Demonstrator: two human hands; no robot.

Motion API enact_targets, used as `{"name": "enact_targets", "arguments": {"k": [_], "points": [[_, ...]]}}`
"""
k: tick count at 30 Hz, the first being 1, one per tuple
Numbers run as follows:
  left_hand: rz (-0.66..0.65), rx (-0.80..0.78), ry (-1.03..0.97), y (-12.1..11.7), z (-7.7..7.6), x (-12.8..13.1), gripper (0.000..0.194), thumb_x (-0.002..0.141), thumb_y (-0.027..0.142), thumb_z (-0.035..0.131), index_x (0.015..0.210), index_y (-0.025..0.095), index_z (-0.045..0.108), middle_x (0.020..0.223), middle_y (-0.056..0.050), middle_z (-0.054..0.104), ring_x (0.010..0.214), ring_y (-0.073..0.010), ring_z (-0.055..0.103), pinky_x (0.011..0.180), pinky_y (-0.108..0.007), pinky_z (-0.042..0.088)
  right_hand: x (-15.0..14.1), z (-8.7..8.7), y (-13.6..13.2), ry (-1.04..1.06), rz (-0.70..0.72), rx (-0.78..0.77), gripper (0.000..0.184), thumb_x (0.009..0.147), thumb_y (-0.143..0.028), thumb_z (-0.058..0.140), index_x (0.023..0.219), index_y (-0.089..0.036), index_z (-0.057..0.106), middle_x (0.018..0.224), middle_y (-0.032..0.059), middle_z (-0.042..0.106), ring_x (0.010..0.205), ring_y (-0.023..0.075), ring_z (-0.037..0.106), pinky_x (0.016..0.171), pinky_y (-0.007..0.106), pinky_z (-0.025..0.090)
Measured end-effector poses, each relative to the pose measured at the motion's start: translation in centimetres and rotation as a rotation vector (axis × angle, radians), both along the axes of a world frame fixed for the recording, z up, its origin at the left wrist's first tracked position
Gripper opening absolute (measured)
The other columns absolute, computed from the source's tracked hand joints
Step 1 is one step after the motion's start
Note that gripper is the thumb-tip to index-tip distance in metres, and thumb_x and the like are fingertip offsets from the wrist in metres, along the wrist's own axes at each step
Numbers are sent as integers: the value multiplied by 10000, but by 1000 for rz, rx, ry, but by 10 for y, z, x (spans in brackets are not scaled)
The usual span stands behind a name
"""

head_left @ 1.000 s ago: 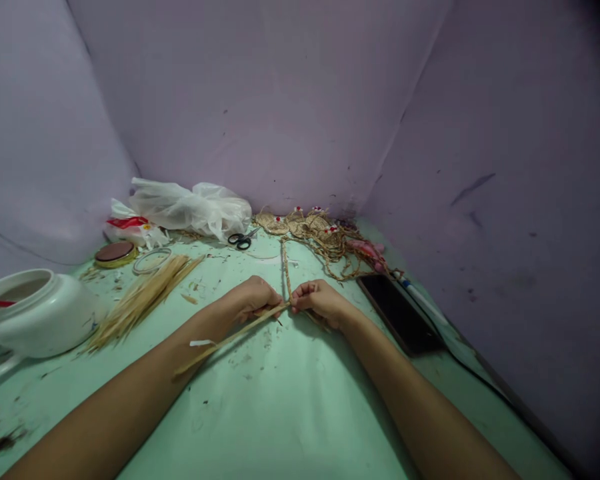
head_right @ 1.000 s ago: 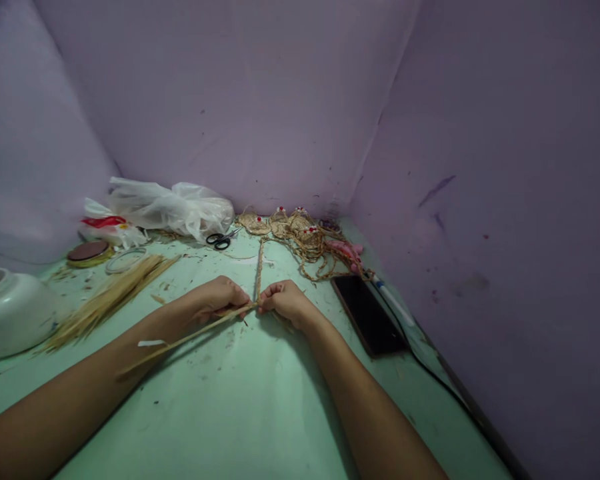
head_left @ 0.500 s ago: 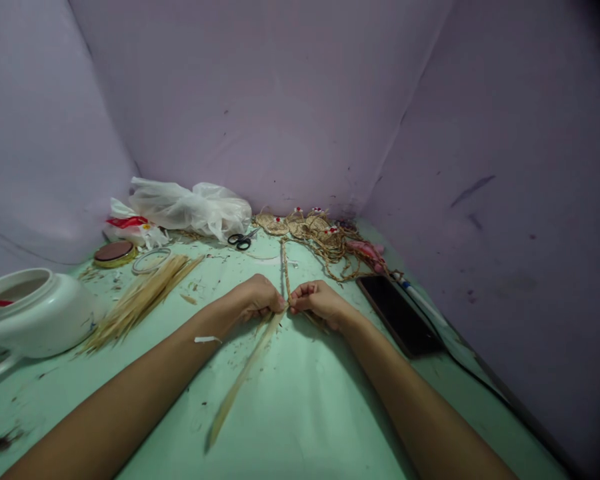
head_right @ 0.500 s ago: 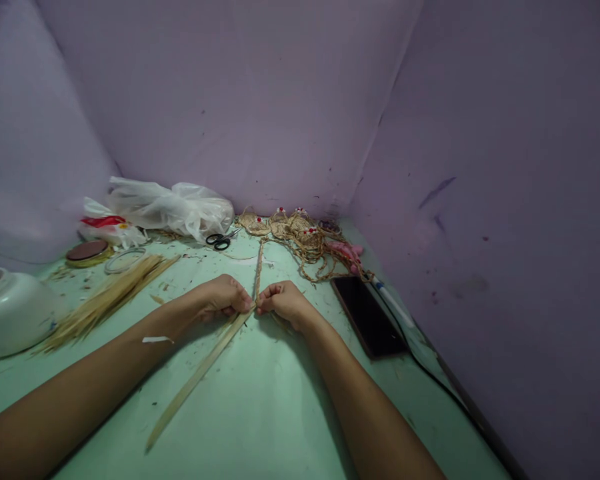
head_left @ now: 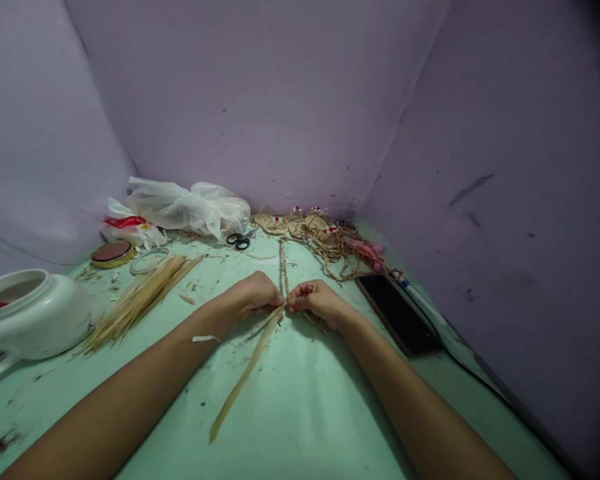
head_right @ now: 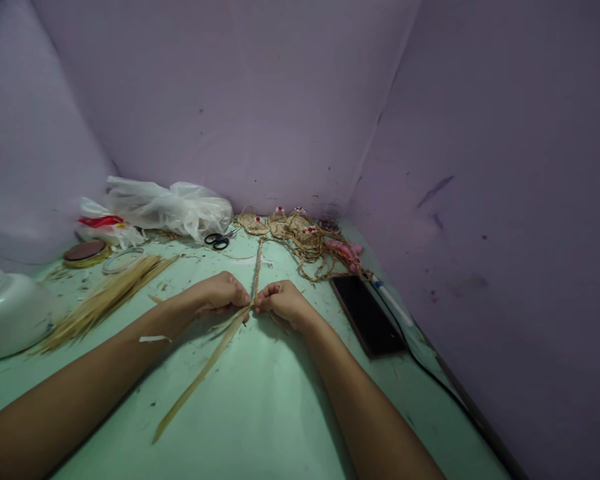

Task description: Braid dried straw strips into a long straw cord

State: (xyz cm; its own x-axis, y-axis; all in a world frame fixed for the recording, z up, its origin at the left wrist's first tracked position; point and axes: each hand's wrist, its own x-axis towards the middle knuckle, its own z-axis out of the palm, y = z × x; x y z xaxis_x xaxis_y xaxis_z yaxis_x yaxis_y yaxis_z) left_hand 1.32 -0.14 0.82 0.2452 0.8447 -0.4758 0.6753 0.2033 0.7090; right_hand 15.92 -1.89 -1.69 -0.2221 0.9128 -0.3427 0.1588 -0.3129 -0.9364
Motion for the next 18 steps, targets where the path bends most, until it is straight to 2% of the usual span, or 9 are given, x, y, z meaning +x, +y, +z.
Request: {"name": "enact_targets", "arguments": {"k": [8, 14, 18], "points": [[44, -57, 8, 2, -6, 1, 233, 564, 336, 627, 549, 105, 601, 333, 29, 404, 333, -49, 260, 367, -210, 185, 0, -1, 0, 1, 2, 8, 26, 541, -101, 576, 559, -119, 578, 459, -28, 571, 336, 16, 292, 379, 176, 211], [21, -211, -13, 11, -15, -4, 366, 538, 477, 641, 571, 116, 593, 294, 50, 297, 301, -41, 199, 356, -206, 119, 0, -2, 1, -10, -2, 9, 47, 527, -117, 611, 565, -117, 583, 471, -27, 584, 335, 11, 284, 373, 177, 192], [-24, -303, -6, 15, -14, -4, 426, 496, 534, 657, 591, 127, 579, 297, 61, 269, 285, -41, 196, 345, -199, 83, 1, -2, 1, -41, -6, 6, 72, 528, -138, 625, 589, -113, 597, 486, -24, 596, 329, 8, 267, 362, 182, 165]]}}
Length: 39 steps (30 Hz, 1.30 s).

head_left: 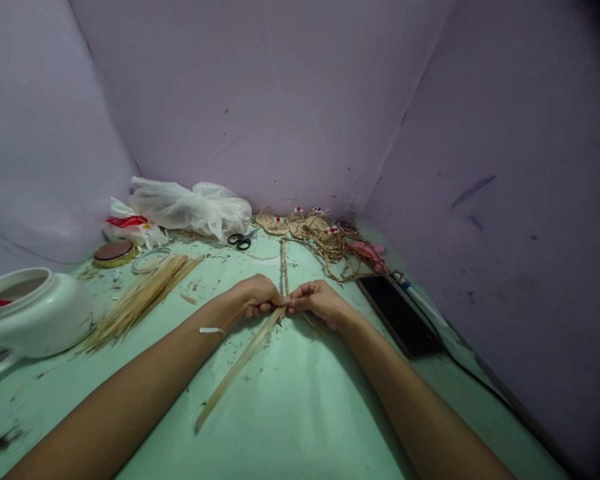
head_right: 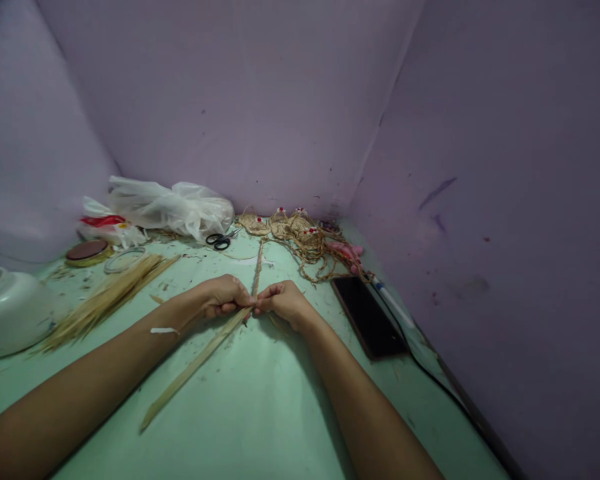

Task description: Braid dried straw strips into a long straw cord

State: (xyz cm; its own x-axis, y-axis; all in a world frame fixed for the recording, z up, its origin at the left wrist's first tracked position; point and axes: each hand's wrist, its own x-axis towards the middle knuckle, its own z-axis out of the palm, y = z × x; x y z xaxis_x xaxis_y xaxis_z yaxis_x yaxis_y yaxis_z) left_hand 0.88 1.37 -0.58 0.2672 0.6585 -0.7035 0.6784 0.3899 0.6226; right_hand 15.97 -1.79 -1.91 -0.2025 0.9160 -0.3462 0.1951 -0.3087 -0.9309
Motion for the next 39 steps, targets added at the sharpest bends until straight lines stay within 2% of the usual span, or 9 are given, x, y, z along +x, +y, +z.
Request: {"name": "enact_targets", "arguments": {"k": [6, 8, 13, 20, 26, 29, 31, 34, 39], "points": [[-32, -39, -55, 1, 5, -1, 426, 519, 538, 644, 540, 121, 555, 286, 61, 264, 266, -30, 175, 328, -193, 50, 1, -2, 1, -6, 37, 23, 66, 545, -152, 606, 595, -109, 613, 481, -25, 585, 319, 6, 225, 359, 192, 148], [14, -6, -120, 0, 4, -2, 361, 552, 461, 648, 518, 117, 544, 282, 54, 296, 260, -28, 190, 317, -189, 71, 1, -3, 2, 9, 32, 21, 50, 550, -147, 594, 587, -114, 604, 489, -23, 587, 324, 8, 240, 367, 192, 165], [71, 64, -319, -2, -1, -10, 88, 510, 159, 614, 548, 97, 564, 373, 3, 488, 333, -57, 390, 363, -174, 274, -1, -4, 1, 37, 18, 6, 34, 536, -119, 575, 570, -121, 579, 473, -22, 576, 352, 27, 322, 391, 186, 214], [40, 284, -55, -7, 2, -9, 99, 526, 180, 535, 558, 101, 585, 420, 4, 500, 331, -65, 366, 345, -192, 246, -1, -5, 1, 76, 15, 11, 37, 529, -114, 581, 562, -122, 565, 487, -11, 589, 389, 41, 393, 424, 178, 271], [-165, 493, 147, -17, 1, -6, 187, 484, 159, 526, 623, 122, 645, 417, 27, 459, 399, -74, 386, 405, -186, 270, 0, -2, 1, 61, 18, -2, 44, 535, -113, 572, 575, -123, 560, 476, -26, 582, 329, 17, 293, 379, 180, 213], [-180, 679, 277, -24, -2, -1, 175, 501, 174, 509, 598, 132, 649, 471, -1, 514, 448, -88, 418, 427, -194, 266, 0, -2, 0, 70, 18, -1, 49, 529, -103, 568, 572, -123, 556, 468, -27, 580, 321, 15, 286, 373, 180, 202], [-173, 730, 282, -26, -4, 1, 177, 515, 173, 490, 586, 131, 646, 475, -8, 522, 459, -93, 426, 435, -197, 269, -1, -2, 0, 78, 16, 5, 54, 523, -95, 568, 567, -123, 554, 464, -26, 581, 322, 15, 293, 376, 178, 205], [-137, 688, 189, -22, -6, 0, 179, 514, 161, 478, 582, 117, 638, 457, 0, 504, 455, -91, 426, 438, -190, 283, -2, -2, -1, 94, 4, 8, 61, 517, -93, 572, 564, -125, 553, 459, -23, 581, 336, 24, 332, 388, 175, 228], [-44, 505, 7, -15, -8, -5, 155, 487, 130, 472, 579, 114, 596, 394, 30, 440, 373, -82, 382, 386, -191, 276, -1, -6, 1, 139, -20, 17, 82, 502, -109, 596, 568, -131, 552, 473, -10, 593, 404, 57, 440, 435, 178, 296]]}}
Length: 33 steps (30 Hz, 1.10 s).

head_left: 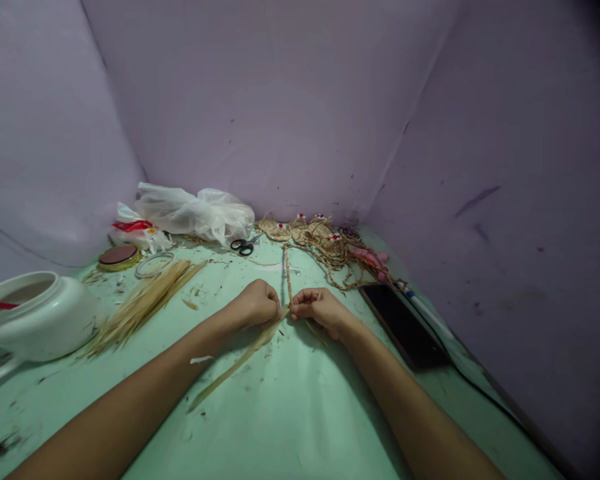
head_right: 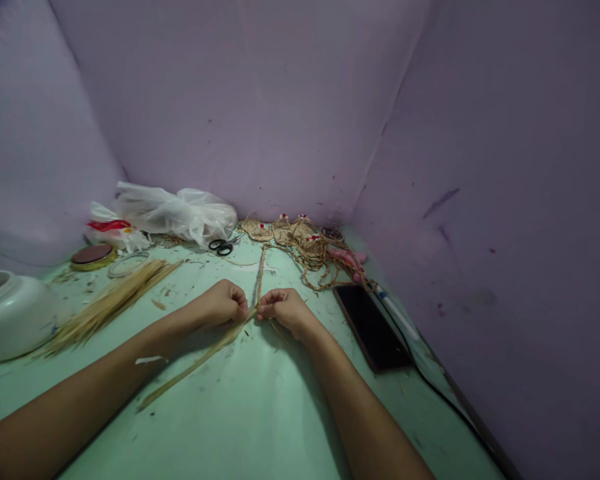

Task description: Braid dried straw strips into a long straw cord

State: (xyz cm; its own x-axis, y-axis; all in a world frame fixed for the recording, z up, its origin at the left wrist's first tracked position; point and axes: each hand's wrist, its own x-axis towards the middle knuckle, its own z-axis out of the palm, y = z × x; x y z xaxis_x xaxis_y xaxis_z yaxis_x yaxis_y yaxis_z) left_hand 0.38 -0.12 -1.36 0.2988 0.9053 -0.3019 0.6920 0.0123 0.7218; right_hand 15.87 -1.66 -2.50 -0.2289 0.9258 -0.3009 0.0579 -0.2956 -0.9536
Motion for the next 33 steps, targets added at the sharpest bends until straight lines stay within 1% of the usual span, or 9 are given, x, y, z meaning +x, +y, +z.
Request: {"name": "enact_targets", "arguments": {"k": [4, 6, 11, 16, 24, 27, 29, 31, 33], "points": [[15, -157, -69, -3, 6, 2, 168, 497, 129, 477, 620, 112, 591, 313, 48, 384, 291, -66, 304, 341, -188, 236, 0, -3, 1, 25, -16, -8, 112, 491, -120, 616, 584, -137, 558, 478, -12, 594, 427, 70, 468, 451, 183, 317], [38, -196, -70, -4, 9, 2, 179, 503, 132, 492, 644, 105, 598, 299, 48, 384, 276, -60, 291, 334, -184, 234, 0, -3, 0, 26, -25, -12, 114, 492, -122, 621, 589, -139, 562, 475, -14, 592, 423, 67, 464, 450, 183, 319], [30, -208, -96, -1, 8, 0, 196, 515, 172, 515, 662, 100, 623, 308, 35, 404, 280, -65, 300, 323, -191, 233, -2, 2, -1, -13, -52, -48, 114, 509, -128, 626, 617, -138, 588, 481, -14, 595, 375, 44, 409, 414, 179, 289], [62, -211, -14, 1, 6, 1, 199, 497, 183, 519, 639, 95, 628, 290, 39, 376, 278, -69, 287, 317, -199, 219, -3, 4, -2, -31, -78, -68, 144, 505, -137, 644, 647, -121, 624, 493, 2, 601, 370, 41, 393, 398, 185, 268], [10, -182, -125, 0, 8, 2, 226, 502, 186, 529, 664, 79, 645, 306, 37, 371, 295, -66, 300, 319, -195, 187, -3, 5, -3, -43, -77, -53, 202, 512, -137, 640, 712, -113, 656, 494, -5, 604, 386, 42, 405, 396, 177, 249], [3, -210, -126, 1, 9, 1, 216, 520, 210, 533, 660, 88, 643, 298, 41, 364, 279, -59, 276, 319, -193, 175, -4, 7, -3, -68, -54, -54, 131, 521, -132, 632, 650, -111, 651, 485, -9, 597, 368, 30, 373, 394, 176, 247], [19, -266, -94, 1, 10, 0, 214, 542, 257, 538, 646, 97, 637, 294, 43, 360, 265, -56, 252, 317, -197, 165, -4, 7, -3, -81, -39, -42, 66, 529, -129, 624, 592, -112, 635, 482, -11, 593, 366, 28, 369, 395, 174, 253], [46, -324, -50, 1, 10, 1, 229, 558, 307, 548, 617, 101, 626, 292, 43, 354, 257, -54, 240, 316, -201, 154, -4, 6, -3, -80, -37, -25, 33, 529, -121, 617, 562, -116, 618, 477, -12, 590, 375, 32, 382, 403, 172, 269], [58, -317, -64, 1, 10, 2, 229, 559, 320, 562, 593, 100, 617, 297, 43, 356, 263, -51, 245, 320, -200, 155, -4, 3, -2, -55, -38, -11, 36, 522, -113, 615, 555, -121, 604, 470, -12, 587, 393, 42, 415, 423, 171, 302]]}}
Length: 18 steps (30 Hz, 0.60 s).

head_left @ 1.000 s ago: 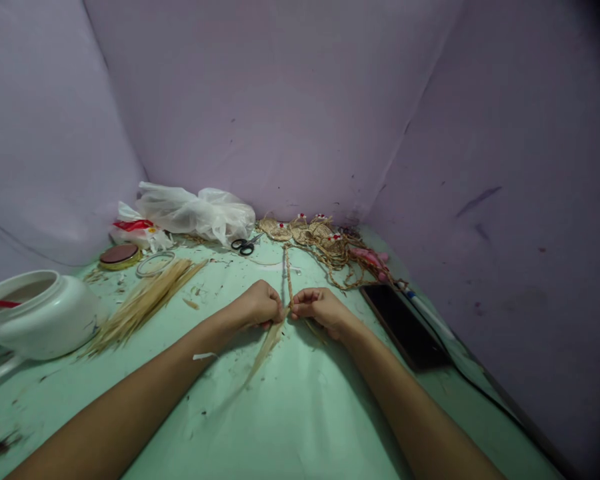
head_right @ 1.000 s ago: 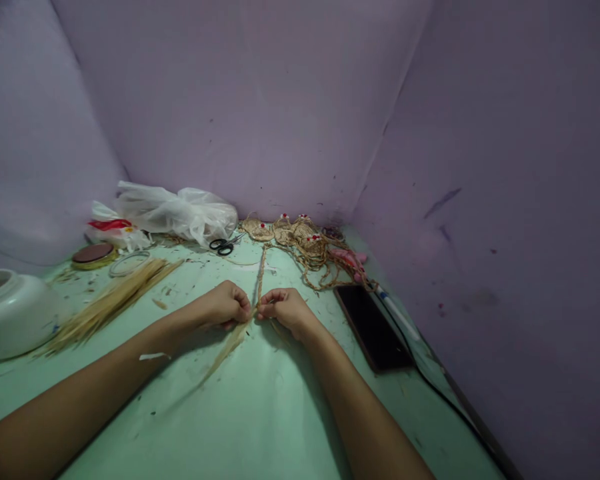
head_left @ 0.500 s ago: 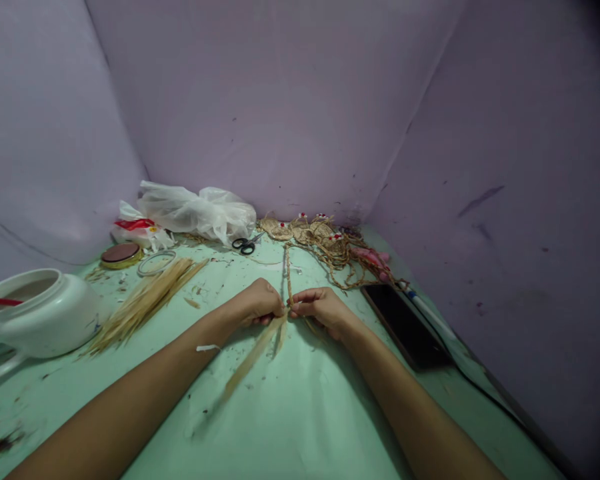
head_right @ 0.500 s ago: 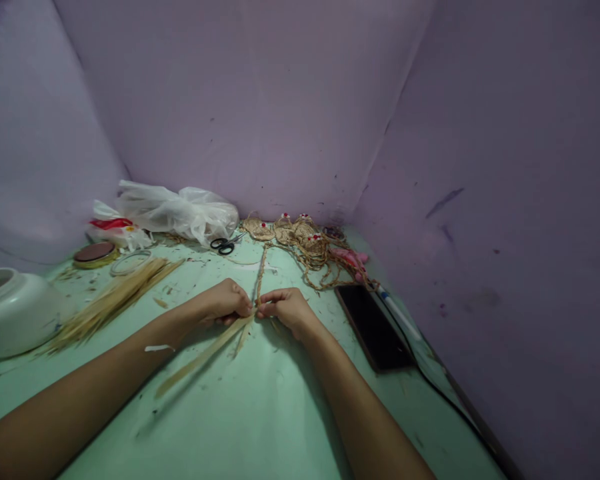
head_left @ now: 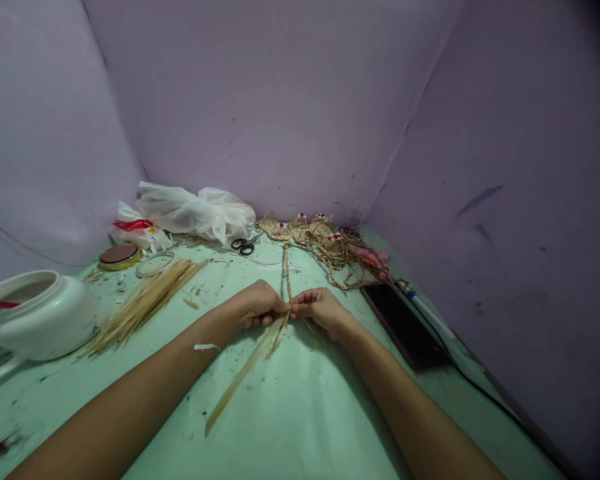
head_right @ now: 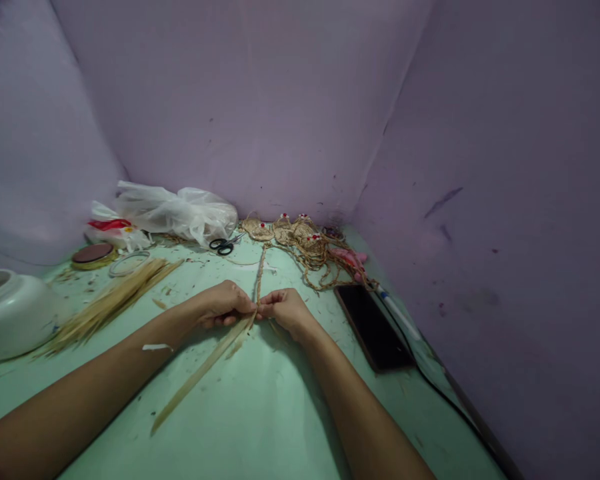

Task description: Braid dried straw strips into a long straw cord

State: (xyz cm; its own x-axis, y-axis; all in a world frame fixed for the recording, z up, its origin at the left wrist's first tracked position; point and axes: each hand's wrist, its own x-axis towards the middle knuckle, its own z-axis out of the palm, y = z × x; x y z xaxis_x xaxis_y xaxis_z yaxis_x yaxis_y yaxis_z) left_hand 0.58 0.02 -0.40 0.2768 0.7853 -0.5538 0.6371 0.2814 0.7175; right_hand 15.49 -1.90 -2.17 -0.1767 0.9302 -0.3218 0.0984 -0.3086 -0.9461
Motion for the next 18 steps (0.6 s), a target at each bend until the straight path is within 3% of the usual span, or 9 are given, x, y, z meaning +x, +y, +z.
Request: {"name": "enact_targets", "arguments": {"k": [4, 9, 18], "points": [[39, 113, -138, -2, -2, 5, 145, 547, 224, 559, 590, 98, 618, 340, 37, 408, 293, -44, 281, 329, -189, 170, 0, -4, 1, 76, 10, 5, 68, 509, -108, 614, 547, -133, 563, 468, -6, 590, 460, 78, 510, 479, 180, 366], [58, -8, -82, -7, 2, 10, 124, 560, 144, 474, 573, 111, 592, 320, 43, 387, 261, -44, 277, 317, -177, 176, 1, -6, 1, 105, 71, 31, 104, 516, -137, 626, 590, -134, 553, 501, -4, 600, 488, 85, 534, 512, 189, 389], [75, 49, -137, -12, 2, 11, 108, 573, 134, 463, 474, 116, 502, 299, 19, 393, 262, -78, 342, 315, -200, 254, -2, -6, 1, 31, 116, 68, 136, 494, -109, 645, 580, -128, 541, 476, -7, 587, 477, 83, 525, 513, 190, 389]]}}
